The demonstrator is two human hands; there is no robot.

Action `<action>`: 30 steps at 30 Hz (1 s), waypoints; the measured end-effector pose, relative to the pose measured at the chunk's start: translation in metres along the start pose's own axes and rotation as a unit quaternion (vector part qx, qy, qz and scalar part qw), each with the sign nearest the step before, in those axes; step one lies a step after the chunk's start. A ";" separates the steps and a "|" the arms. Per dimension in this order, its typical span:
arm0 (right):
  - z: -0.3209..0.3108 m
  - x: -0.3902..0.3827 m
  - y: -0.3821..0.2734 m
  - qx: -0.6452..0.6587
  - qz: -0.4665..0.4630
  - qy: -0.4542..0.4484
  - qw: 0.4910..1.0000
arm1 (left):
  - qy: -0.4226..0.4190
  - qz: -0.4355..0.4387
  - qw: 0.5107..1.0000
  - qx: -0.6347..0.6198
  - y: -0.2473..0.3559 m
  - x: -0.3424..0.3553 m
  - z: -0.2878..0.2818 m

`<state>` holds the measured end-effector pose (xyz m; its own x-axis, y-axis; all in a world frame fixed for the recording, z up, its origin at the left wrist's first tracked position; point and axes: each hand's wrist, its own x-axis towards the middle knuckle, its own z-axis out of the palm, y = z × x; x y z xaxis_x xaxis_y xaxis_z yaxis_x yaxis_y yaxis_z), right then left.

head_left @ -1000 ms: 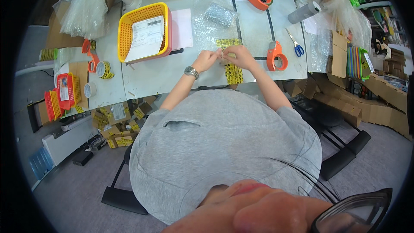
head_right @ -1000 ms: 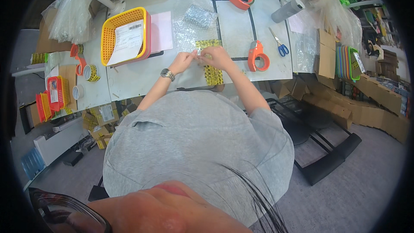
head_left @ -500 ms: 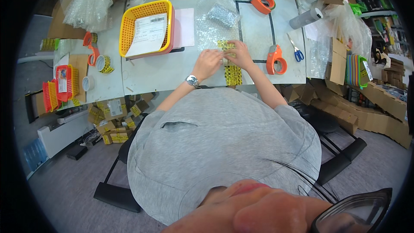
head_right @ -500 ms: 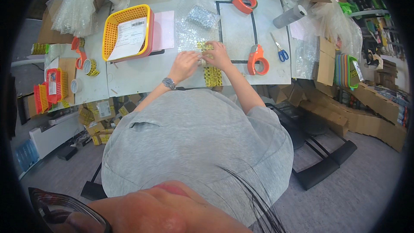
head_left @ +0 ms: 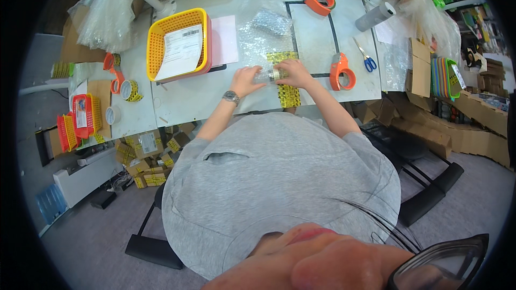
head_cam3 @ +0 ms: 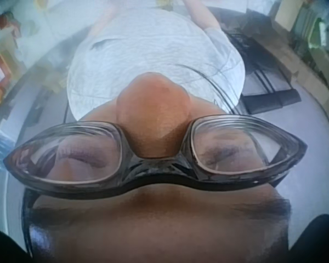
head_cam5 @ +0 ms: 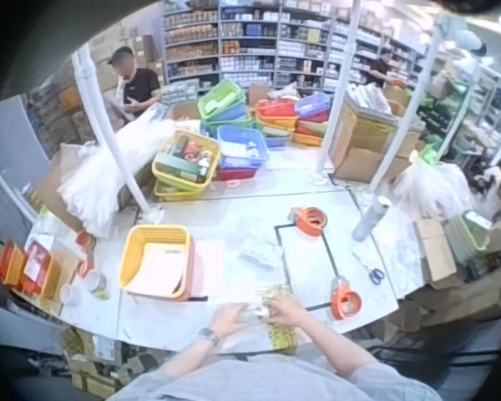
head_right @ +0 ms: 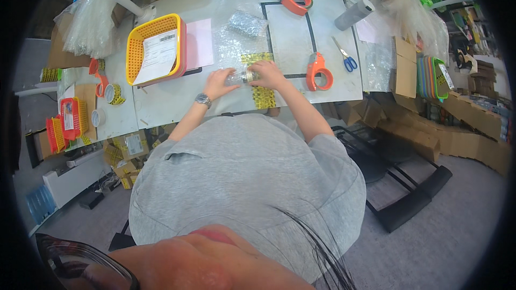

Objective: The person seals a cardboard box with yellow tape, attaches a shipping label, and then wraps a small electronic item in bubble wrap using clear tape. The person works at a table in a warehouse environment.

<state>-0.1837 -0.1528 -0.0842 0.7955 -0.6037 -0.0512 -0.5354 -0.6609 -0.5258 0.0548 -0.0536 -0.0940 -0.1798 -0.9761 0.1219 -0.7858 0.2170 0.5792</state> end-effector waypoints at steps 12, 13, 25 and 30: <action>-0.005 0.008 0.002 0.002 -0.016 -0.001 1.000 | 0.117 0.083 0.990 0.008 0.031 -0.012 -0.020; -0.007 0.009 0.001 0.003 -0.021 -0.005 1.000 | 0.097 0.100 0.990 0.008 0.041 0.001 -0.010; -0.018 0.023 0.005 0.097 0.050 -0.066 0.992 | -0.118 -0.151 0.942 -0.274 -0.007 0.036 0.020; -0.016 0.018 -0.007 -0.011 -0.099 0.006 0.995 | -0.109 -0.032 0.990 -0.082 -0.023 0.051 0.016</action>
<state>-0.1696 -0.1662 -0.0675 0.8826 -0.4661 0.0617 -0.3748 -0.7767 -0.5063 0.0539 -0.1087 -0.1138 -0.2699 -0.9591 -0.0855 -0.6956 0.1328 0.7061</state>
